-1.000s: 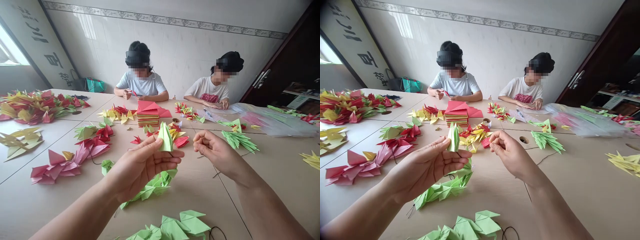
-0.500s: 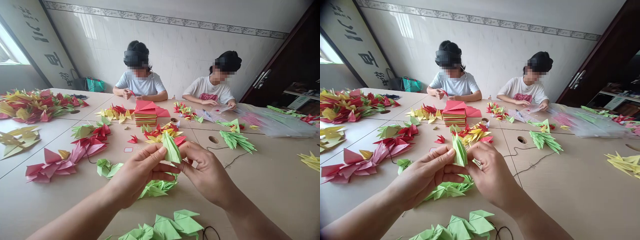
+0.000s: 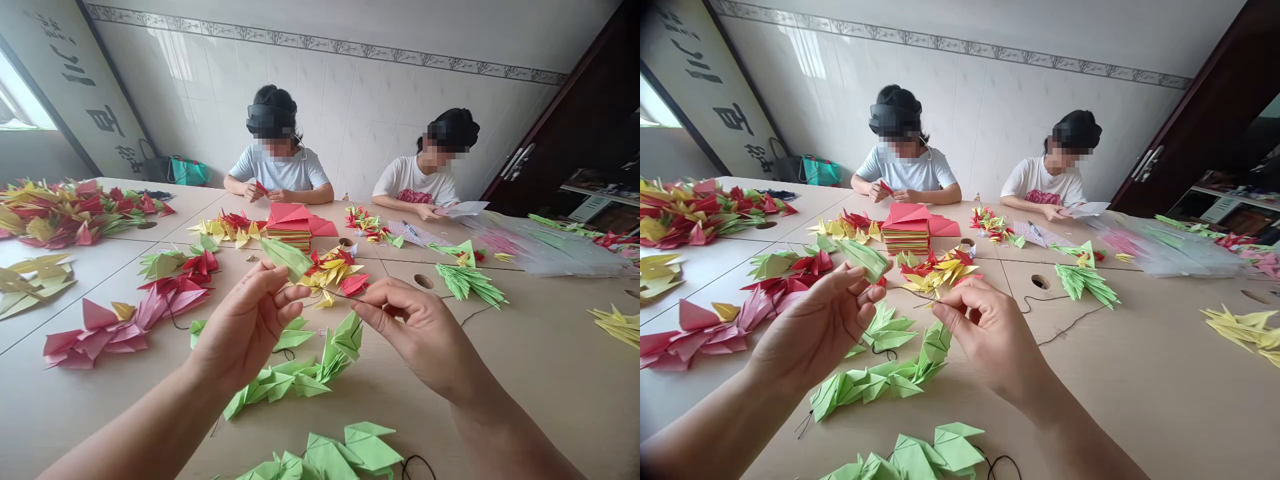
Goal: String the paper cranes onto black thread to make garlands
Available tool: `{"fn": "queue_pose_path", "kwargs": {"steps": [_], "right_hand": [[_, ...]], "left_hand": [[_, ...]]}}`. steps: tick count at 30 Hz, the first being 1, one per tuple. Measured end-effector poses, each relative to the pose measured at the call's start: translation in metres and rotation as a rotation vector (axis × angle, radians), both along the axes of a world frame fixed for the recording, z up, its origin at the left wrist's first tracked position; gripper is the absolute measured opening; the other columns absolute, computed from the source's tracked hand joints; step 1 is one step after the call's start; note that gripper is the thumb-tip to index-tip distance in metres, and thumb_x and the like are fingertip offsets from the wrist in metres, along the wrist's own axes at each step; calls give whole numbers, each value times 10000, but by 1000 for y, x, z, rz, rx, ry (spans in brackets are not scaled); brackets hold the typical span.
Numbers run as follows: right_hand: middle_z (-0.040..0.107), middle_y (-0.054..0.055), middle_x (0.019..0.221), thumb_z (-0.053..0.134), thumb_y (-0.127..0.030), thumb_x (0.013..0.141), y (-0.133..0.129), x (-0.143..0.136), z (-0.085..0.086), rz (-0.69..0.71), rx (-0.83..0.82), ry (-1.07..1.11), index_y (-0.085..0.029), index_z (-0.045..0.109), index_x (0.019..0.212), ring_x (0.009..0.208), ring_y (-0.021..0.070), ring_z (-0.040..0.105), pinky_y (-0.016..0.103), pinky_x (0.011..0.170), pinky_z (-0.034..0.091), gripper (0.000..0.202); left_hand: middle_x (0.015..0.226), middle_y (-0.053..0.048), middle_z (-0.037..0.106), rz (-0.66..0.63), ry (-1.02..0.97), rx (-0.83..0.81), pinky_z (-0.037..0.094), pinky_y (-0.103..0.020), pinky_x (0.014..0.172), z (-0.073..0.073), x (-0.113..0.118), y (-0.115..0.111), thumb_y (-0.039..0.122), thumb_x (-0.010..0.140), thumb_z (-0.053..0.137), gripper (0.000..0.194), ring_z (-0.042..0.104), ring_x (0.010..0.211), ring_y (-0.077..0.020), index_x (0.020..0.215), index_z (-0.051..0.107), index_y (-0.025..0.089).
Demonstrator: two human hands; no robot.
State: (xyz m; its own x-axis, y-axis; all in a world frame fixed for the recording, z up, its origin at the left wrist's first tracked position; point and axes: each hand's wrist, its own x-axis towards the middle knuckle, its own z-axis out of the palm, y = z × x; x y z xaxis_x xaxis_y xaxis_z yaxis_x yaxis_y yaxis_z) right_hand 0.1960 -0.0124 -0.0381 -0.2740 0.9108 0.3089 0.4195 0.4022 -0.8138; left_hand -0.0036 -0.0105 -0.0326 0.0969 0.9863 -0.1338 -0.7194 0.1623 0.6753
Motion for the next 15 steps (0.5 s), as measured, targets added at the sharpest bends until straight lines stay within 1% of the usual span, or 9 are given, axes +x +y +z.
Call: {"fn": "queue_pose_path", "kwargs": {"steps": [2, 5, 8, 11, 13, 15], "right_hand": [[601, 13, 765, 604, -345, 872, -1, 1, 2, 1, -24, 57, -220, 651, 727, 705, 158, 526, 272, 605, 424, 197], [615, 12, 786, 624, -366, 861, -2, 3, 4, 5, -60, 120, -231, 680, 753, 723, 158, 530, 273, 633, 430, 182], [583, -5, 741, 632, -384, 858, -1, 6, 3, 23, -94, 194, -247, 691, 753, 679, 143, 491, 265, 607, 407, 183], [549, -15, 714, 636, -397, 859, 0, 8, 0, 44, -159, 255, -263, 696, 762, 663, 139, 447, 266, 585, 375, 175], [535, -18, 705, 639, -404, 857, 0, 8, -1, 56, -208, 276, -275, 703, 789, 655, 137, 421, 273, 580, 357, 159], [537, -21, 709, 643, -406, 856, -1, 8, -2, 68, -251, 289, -288, 709, 827, 652, 135, 405, 278, 584, 348, 138]], "left_hand": [[605, 41, 612, 13, 10, 24, 590, -147, 533, 2, -3, 2, -16, 784, 557, 220, 693, 657, -116, 679, 550, 177], [714, 18, 660, -5, 35, 65, 611, -170, 615, 4, -4, 1, -46, 771, 520, 236, 674, 705, -100, 712, 590, 172], [700, 11, 618, -3, 30, 82, 602, -160, 697, 4, -4, -2, -89, 700, 496, 259, 636, 711, -76, 668, 586, 152], [695, 17, 584, -42, 20, 13, 591, -162, 742, 4, -3, -5, -134, 607, 475, 306, 612, 695, -67, 663, 572, 150], [741, -4, 592, -108, 16, -50, 596, -176, 723, 4, -1, -7, -129, 584, 484, 316, 615, 720, -87, 709, 588, 142], [796, -43, 601, -190, 3, -118, 601, -188, 675, 4, 1, -8, -99, 592, 518, 302, 624, 758, -120, 783, 609, 116]]}}
